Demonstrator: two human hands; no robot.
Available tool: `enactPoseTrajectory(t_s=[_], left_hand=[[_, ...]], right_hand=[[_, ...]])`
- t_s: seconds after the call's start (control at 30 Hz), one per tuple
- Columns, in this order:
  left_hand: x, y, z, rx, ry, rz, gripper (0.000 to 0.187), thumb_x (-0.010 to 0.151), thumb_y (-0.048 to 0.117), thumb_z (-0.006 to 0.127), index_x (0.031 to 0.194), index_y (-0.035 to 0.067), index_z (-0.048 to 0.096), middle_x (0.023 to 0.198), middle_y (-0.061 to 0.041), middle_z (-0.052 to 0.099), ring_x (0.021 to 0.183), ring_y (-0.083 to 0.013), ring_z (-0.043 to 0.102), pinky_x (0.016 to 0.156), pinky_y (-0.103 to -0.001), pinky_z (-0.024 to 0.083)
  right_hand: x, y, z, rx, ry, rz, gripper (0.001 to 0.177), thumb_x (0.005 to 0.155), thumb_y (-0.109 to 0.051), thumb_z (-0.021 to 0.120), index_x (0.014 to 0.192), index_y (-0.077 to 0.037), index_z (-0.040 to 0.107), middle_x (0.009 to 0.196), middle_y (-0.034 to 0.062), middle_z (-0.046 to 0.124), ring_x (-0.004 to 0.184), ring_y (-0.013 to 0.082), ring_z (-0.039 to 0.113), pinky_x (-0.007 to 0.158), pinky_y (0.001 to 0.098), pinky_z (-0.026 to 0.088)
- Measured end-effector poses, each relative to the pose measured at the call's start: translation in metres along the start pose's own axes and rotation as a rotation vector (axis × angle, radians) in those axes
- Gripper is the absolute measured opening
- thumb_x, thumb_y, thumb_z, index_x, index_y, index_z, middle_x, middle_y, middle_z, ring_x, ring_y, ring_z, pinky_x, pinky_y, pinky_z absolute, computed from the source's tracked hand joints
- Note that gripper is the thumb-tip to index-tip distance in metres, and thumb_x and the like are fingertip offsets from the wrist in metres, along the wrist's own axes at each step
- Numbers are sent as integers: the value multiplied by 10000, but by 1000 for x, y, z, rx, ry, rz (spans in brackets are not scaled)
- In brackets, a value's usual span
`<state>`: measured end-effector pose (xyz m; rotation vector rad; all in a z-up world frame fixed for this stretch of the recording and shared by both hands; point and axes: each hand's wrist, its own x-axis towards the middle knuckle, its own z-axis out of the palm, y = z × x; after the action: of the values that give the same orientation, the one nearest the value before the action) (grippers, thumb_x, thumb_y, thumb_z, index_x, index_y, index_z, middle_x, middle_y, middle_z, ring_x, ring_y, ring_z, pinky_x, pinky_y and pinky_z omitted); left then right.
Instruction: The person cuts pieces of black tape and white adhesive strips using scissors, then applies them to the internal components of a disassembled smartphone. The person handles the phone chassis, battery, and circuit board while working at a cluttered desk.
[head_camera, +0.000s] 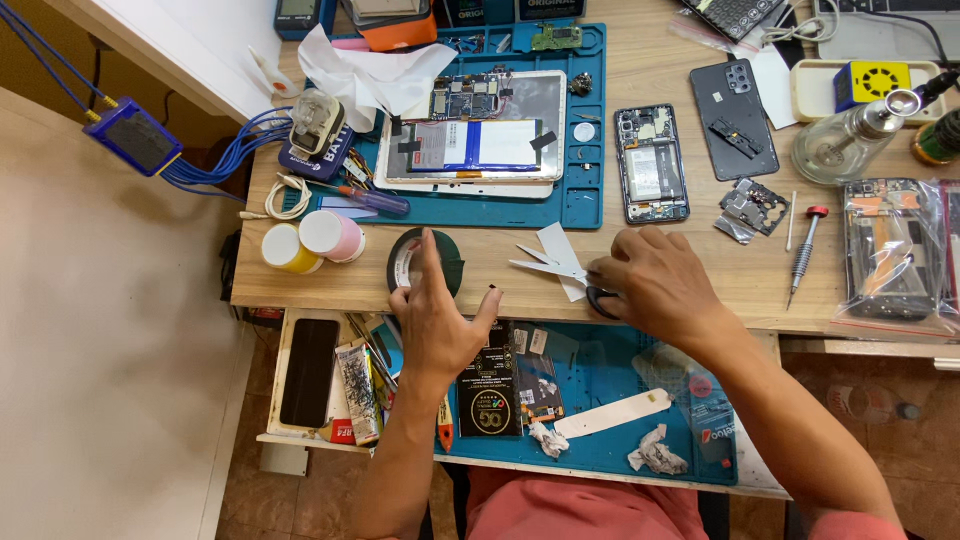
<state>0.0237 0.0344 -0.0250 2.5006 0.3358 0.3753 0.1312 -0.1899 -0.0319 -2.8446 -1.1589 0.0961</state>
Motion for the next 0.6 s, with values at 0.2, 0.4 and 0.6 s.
enactPoseTrajectory(t_s=[0.2,0.4,0.6], left_hand=[[2,-8,11,20,102,45,952,691,418,737,1404,31,239,1289,-223,329,1113,-392,368,913,-526,290],[-4,22,-1,-653,40,0,518,795,317,625,1213,57,463,1234,-141,375,1059,-255,409,831,-373,349],[-8,41,16,-1094,-19,11,111,832,137,603,857,60,528,1156,-105,462,1042,-165,453,802,-256,357]], right_hand=[[9,-7,-23,212,-317,117,188,745,-254,687,887,-186,584,756,-3,597,797,211,615,724,346,498],[3,-12,-48,397,-160,50,104,774,-156,645,858,-94,641,723,70,611,685,242,597,624,352,472],[-8,-34,-41,1212,284,-171,92,777,-75,650,854,-105,691,701,38,644,597,138,548,581,254,452]])
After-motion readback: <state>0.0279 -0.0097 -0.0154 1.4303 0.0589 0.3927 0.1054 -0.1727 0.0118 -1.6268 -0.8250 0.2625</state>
